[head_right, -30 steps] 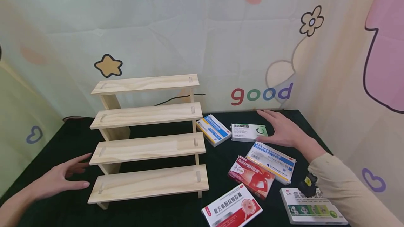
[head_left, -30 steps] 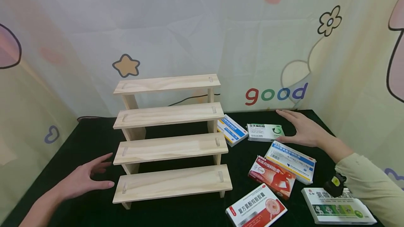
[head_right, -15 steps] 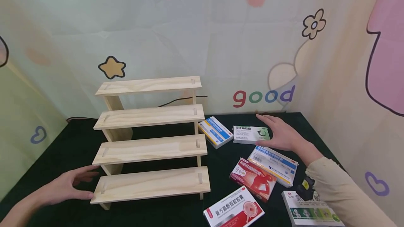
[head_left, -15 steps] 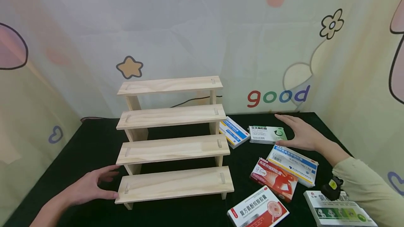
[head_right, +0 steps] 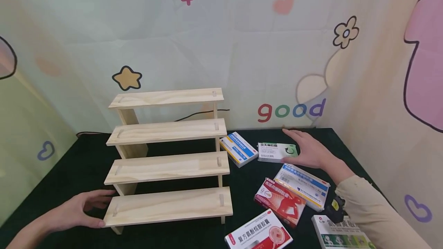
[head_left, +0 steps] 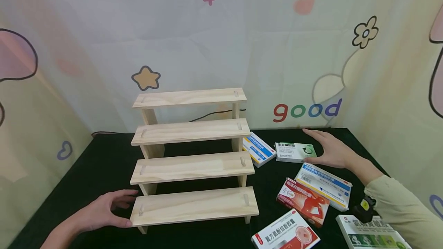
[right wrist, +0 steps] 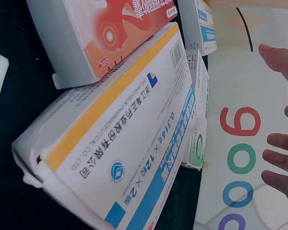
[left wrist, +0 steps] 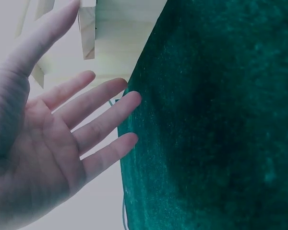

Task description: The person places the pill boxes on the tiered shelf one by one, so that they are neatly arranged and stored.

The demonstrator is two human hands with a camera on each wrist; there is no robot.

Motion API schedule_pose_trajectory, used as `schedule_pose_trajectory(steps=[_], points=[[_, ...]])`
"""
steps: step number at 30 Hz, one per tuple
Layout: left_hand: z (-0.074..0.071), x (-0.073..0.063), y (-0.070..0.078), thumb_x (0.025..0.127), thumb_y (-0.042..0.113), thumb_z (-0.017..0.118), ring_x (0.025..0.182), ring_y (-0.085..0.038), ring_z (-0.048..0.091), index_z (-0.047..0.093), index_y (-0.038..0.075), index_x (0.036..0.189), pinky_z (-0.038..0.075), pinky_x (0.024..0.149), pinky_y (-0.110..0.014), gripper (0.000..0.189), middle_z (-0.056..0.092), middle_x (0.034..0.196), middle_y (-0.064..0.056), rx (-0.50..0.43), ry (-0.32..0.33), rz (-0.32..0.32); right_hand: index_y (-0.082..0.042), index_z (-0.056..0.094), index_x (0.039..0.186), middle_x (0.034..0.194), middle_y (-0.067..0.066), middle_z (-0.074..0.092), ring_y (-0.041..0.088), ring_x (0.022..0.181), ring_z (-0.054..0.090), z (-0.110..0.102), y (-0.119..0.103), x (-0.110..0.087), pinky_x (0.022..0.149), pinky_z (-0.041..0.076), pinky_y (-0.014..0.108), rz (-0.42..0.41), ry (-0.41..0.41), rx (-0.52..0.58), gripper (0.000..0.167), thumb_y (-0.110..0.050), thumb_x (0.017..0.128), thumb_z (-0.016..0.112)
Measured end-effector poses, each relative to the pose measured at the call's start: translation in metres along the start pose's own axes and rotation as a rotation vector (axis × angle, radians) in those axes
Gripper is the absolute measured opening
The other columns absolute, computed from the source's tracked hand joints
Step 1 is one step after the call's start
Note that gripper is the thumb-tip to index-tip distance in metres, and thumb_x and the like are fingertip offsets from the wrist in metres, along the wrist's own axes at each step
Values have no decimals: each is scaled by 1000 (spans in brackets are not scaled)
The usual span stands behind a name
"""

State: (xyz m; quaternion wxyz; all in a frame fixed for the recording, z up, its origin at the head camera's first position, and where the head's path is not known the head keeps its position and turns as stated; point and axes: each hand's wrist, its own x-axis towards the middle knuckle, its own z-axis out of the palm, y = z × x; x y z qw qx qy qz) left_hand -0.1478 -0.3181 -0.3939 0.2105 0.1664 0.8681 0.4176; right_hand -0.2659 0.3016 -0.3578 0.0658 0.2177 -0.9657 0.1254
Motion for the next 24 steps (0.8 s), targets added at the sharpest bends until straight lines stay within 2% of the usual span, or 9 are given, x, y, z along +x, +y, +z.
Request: schedule_pose_trajectory(steps=[8,16,24], points=[[1,-3,1,79,16,69,103,-38,51,38,-12,128,43,83,-53,64,45,123,-32,-48,-20,35,-5,29,140,138,26,33,47,124,28,0,0,5,92,28,64,6,-8,5,93,-53,71,68],[2,-4,0,80,15,68,103,-36,52,40,-11,127,45,82,-50,61,47,122,-29,-56,-18,57,-6,28,140,138,27,32,48,124,27,1,-2,10,92,27,65,14,-21,19,94,-53,70,69],[3,-4,1,79,15,69,103,-37,52,42,-9,126,44,82,-53,58,48,121,-28,-57,-15,66,-4,29,140,137,27,33,47,123,28,8,3,16,92,29,64,29,-26,26,94,-53,70,69]])
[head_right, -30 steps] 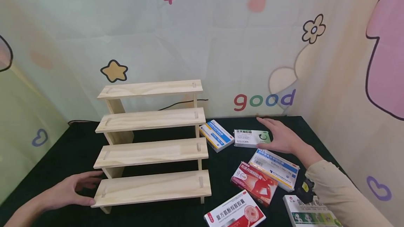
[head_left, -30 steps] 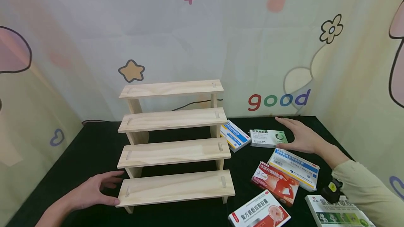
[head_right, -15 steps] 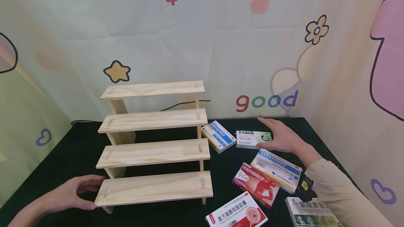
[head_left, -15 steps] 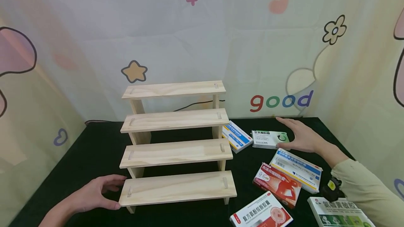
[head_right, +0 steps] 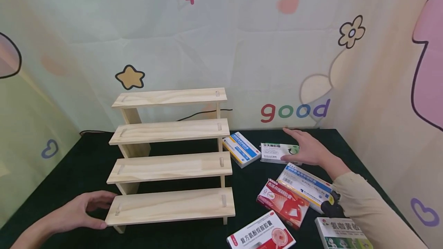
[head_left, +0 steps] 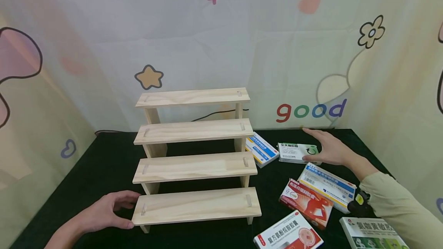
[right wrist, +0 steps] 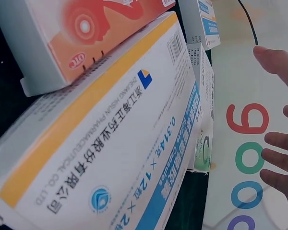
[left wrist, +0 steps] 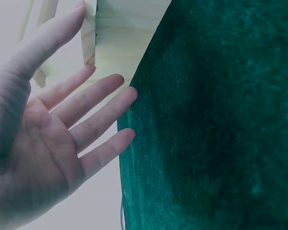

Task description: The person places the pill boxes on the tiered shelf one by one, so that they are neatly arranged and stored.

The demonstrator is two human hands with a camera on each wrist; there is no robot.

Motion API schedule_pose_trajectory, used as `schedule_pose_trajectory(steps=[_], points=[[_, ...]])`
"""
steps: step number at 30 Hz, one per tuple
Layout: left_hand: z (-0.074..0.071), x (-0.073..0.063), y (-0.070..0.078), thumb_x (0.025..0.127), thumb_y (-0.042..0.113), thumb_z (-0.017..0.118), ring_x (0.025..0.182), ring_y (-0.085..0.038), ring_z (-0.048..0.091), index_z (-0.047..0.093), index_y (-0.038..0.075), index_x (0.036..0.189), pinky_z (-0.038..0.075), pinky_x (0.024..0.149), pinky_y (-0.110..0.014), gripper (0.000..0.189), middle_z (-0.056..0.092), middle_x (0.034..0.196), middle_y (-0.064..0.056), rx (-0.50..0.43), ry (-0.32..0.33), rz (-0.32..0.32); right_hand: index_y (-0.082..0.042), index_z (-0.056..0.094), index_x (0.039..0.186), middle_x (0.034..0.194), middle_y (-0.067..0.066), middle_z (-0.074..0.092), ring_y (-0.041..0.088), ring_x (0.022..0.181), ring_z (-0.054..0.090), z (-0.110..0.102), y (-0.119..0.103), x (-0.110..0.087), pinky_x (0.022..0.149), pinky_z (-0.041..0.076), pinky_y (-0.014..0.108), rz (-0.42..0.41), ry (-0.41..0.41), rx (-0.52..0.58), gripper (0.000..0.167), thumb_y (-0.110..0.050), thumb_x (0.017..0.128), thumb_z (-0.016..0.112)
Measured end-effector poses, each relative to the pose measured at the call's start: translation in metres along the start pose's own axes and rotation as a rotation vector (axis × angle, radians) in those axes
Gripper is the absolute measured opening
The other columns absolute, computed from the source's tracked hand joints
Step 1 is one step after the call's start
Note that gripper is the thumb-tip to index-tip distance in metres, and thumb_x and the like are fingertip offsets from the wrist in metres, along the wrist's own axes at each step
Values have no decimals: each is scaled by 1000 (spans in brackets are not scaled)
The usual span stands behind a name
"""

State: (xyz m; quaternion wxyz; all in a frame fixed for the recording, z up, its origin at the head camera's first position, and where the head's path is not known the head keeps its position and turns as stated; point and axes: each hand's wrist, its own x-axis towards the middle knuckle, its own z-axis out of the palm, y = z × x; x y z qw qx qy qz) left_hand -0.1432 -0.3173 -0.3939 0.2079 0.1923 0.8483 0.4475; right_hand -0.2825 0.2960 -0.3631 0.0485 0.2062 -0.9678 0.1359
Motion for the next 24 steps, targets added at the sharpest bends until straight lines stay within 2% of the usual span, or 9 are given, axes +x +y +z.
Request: schedule_pose_trajectory(steps=[17,24], points=[[1,-1,4,80,14,68,102,-37,52,43,-9,125,44,81,-53,57,49,120,-28,-12,0,21,0,29,139,137,29,32,48,123,28,8,17,8,94,26,63,48,-17,19,94,-50,71,70],[1,-1,1,80,14,68,102,-37,53,42,-9,125,44,81,-53,57,49,120,-28,-16,1,12,4,33,136,135,32,32,49,122,29,15,24,9,95,26,62,103,-53,26,92,-47,70,71]])
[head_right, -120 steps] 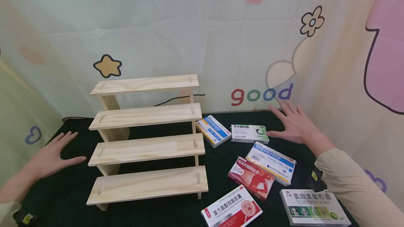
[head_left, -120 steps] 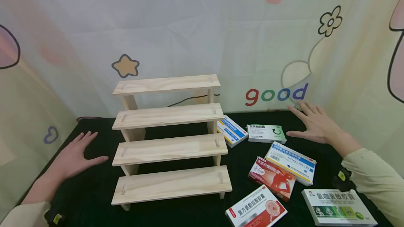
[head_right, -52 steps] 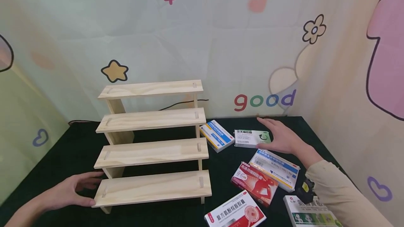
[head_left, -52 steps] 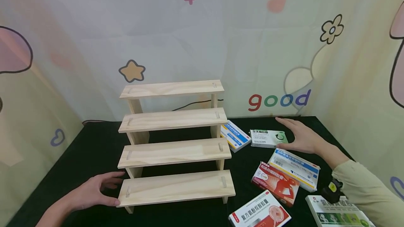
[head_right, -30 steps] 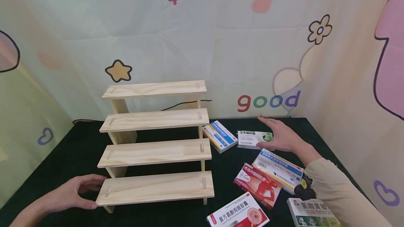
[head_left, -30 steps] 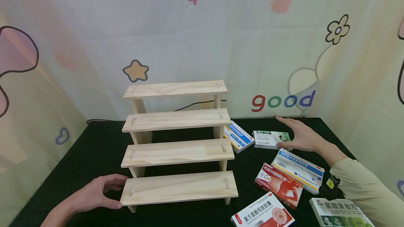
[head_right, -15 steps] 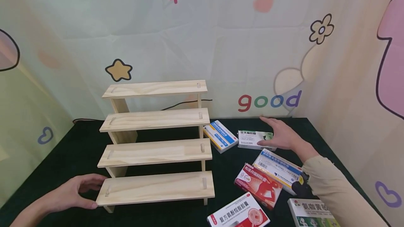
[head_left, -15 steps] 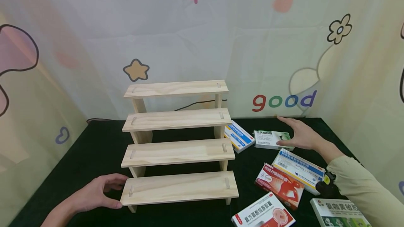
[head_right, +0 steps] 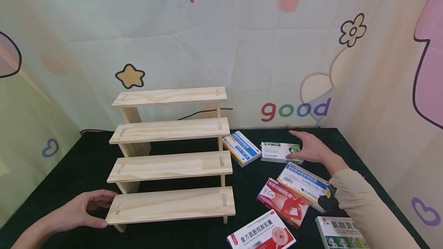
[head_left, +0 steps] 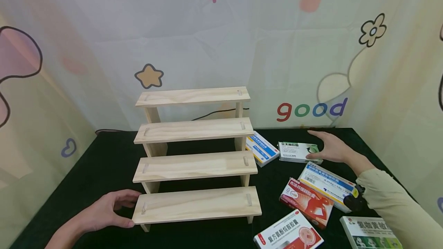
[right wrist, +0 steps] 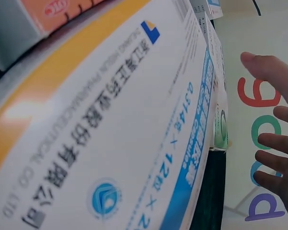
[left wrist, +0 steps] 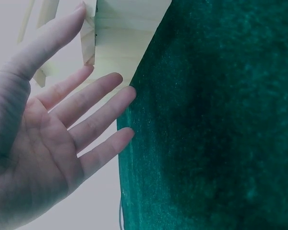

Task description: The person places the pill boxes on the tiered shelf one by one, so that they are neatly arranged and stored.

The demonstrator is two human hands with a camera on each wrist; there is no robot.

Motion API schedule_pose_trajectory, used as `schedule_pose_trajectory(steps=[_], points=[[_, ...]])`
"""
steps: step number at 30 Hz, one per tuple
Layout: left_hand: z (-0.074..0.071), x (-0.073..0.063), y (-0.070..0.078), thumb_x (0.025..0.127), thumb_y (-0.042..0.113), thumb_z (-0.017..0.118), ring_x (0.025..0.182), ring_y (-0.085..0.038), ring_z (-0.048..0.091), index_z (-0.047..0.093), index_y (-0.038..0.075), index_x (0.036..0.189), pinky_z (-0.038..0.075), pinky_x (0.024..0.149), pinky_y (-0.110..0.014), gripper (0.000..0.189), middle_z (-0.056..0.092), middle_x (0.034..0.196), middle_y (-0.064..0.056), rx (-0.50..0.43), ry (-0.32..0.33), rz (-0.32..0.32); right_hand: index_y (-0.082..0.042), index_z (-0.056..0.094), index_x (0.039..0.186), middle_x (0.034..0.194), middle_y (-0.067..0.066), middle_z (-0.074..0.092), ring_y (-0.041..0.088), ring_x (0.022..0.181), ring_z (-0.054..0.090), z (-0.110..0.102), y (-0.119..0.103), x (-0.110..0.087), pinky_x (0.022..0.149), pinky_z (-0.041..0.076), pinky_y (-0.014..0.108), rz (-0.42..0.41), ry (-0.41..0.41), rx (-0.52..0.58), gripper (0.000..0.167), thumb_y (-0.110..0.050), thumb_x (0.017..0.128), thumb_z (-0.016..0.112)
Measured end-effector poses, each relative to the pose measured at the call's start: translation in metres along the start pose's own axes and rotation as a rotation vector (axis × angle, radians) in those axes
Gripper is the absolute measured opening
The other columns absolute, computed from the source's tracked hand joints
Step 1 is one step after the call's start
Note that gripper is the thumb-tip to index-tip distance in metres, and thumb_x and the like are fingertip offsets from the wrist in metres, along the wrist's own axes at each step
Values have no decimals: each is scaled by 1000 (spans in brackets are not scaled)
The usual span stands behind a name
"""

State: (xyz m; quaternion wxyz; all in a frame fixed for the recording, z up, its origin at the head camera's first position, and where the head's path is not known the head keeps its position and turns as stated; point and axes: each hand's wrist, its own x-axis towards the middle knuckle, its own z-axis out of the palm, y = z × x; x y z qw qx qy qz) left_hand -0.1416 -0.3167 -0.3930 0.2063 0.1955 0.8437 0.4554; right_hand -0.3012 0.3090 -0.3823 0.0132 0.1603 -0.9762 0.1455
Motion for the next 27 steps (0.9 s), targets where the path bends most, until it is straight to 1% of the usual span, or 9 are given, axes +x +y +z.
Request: schedule_pose_trajectory(steps=[5,11,18,27], points=[[0,0,-2,80,14,67,102,-36,53,42,-8,126,44,81,-53,56,50,120,-27,-3,0,0,6,35,134,133,33,33,50,121,29,3,5,0,95,26,63,23,-35,19,89,-46,71,71],[0,0,-1,81,13,67,102,-37,53,42,-9,125,44,82,-54,56,50,120,-27,-8,-2,0,6,34,133,132,34,33,51,120,28,7,12,-1,94,26,63,48,-60,57,87,-44,72,70],[-1,1,-2,80,14,68,102,-37,53,43,-8,125,44,82,-54,55,50,119,-27,6,2,-1,7,34,133,131,36,32,52,119,27,9,14,-1,93,26,64,75,-84,106,84,-41,74,70],[-1,1,-1,80,14,68,101,-36,53,44,-8,124,44,82,-52,54,50,119,-26,11,-5,-1,8,36,131,128,36,35,51,113,34,13,17,1,91,29,63,94,-124,146,83,-37,72,72]])
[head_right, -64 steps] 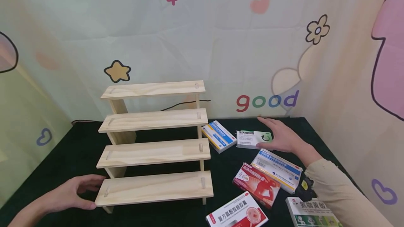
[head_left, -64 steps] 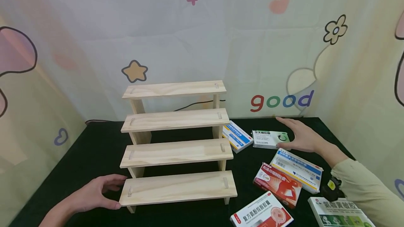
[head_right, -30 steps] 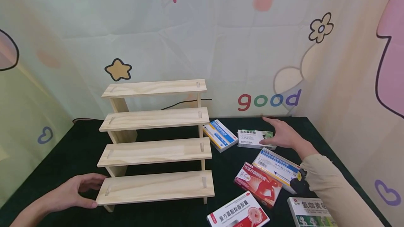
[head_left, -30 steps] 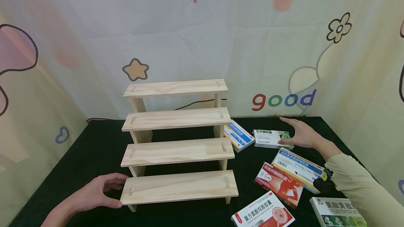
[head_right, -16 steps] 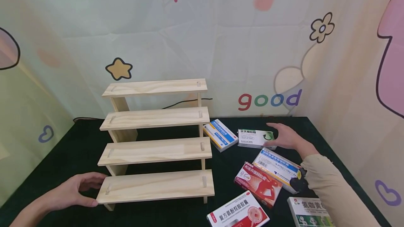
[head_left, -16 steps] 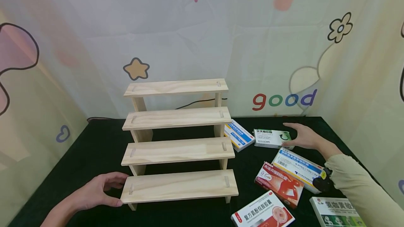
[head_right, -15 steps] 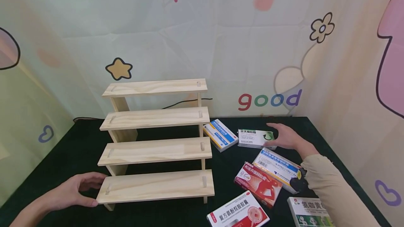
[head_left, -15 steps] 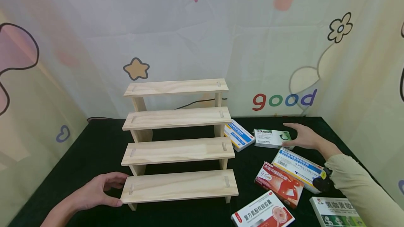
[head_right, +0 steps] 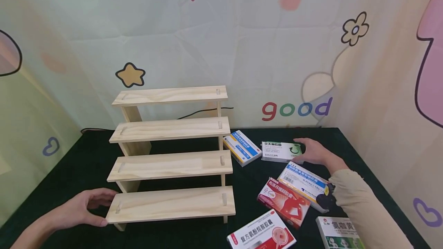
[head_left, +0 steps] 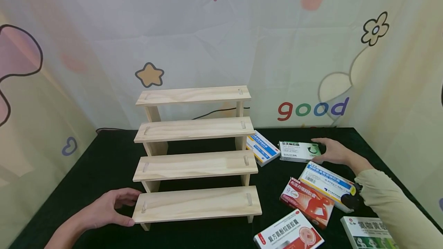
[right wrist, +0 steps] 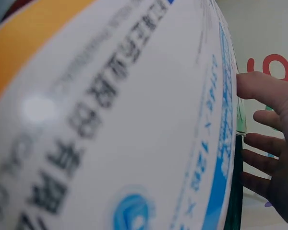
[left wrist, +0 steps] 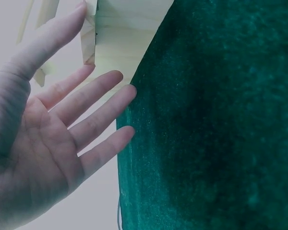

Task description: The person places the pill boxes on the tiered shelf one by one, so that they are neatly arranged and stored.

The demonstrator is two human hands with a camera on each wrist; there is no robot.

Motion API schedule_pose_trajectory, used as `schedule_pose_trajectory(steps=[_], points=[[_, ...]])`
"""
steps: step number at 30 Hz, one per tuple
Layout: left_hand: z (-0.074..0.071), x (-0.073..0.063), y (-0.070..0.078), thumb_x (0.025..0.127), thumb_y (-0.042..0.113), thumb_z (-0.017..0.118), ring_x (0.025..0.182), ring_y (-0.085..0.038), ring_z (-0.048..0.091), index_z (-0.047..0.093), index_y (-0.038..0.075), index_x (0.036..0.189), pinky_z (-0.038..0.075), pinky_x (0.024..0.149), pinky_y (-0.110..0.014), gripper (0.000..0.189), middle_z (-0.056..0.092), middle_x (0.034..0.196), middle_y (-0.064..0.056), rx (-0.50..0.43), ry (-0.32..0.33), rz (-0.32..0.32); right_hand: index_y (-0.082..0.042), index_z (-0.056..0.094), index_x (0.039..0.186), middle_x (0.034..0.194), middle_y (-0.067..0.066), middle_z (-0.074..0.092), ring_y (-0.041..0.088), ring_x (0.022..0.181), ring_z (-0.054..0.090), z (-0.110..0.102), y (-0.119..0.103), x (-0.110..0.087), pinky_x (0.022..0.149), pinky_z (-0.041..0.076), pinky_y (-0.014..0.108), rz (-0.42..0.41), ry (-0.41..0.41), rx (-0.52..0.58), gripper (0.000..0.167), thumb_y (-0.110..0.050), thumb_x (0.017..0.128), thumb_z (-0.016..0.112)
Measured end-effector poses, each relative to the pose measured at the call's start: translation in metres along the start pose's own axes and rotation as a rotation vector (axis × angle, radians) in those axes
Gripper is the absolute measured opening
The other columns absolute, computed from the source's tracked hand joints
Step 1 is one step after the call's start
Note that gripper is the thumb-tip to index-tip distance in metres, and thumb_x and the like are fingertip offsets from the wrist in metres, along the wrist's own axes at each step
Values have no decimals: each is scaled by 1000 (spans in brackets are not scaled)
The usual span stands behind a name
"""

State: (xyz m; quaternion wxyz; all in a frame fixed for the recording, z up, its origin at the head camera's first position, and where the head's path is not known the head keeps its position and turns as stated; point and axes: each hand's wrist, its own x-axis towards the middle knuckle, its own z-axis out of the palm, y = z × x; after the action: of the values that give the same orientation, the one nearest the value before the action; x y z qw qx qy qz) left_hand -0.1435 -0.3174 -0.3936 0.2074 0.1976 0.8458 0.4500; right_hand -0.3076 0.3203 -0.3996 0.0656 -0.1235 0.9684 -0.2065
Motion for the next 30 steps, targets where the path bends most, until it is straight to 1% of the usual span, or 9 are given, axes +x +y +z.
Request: schedule_pose_trajectory(steps=[6,12,18,23,27,30], points=[[1,0,-1,80,14,68,103,-37,52,43,-8,125,44,83,-52,55,50,120,-27,-21,0,-10,9,39,129,124,35,40,47,107,39,3,6,3,88,33,62,10,-7,-12,79,-37,73,71],[1,0,-1,80,14,68,103,-37,52,43,-9,125,43,83,-54,56,50,120,-27,-27,2,-13,10,42,127,119,32,45,41,100,44,3,8,4,85,37,59,-5,3,-17,78,-37,73,72],[1,0,-3,81,13,67,103,-36,52,43,-9,125,43,83,-53,55,50,120,-27,-46,-4,-8,10,45,125,114,28,50,36,95,47,3,7,1,82,40,56,-22,54,-31,78,-39,71,73],[0,-1,-4,81,13,67,103,-36,53,42,-8,126,43,84,-54,55,50,121,-27,-56,-10,-5,10,47,123,112,28,51,36,94,49,2,7,1,83,40,55,-25,114,-71,81,-43,69,74],[1,-1,-3,81,13,67,103,-36,53,42,-8,126,43,84,-54,55,50,121,-26,-54,-6,-7,10,46,124,114,29,51,38,96,48,-1,7,0,83,39,56,-23,132,-87,81,-44,69,74],[2,0,-2,81,14,67,104,-37,53,42,-9,125,43,83,-54,56,50,120,-27,-44,2,-6,10,46,124,115,30,50,39,98,48,-4,6,0,83,39,56,-37,137,-96,82,-45,69,73]])
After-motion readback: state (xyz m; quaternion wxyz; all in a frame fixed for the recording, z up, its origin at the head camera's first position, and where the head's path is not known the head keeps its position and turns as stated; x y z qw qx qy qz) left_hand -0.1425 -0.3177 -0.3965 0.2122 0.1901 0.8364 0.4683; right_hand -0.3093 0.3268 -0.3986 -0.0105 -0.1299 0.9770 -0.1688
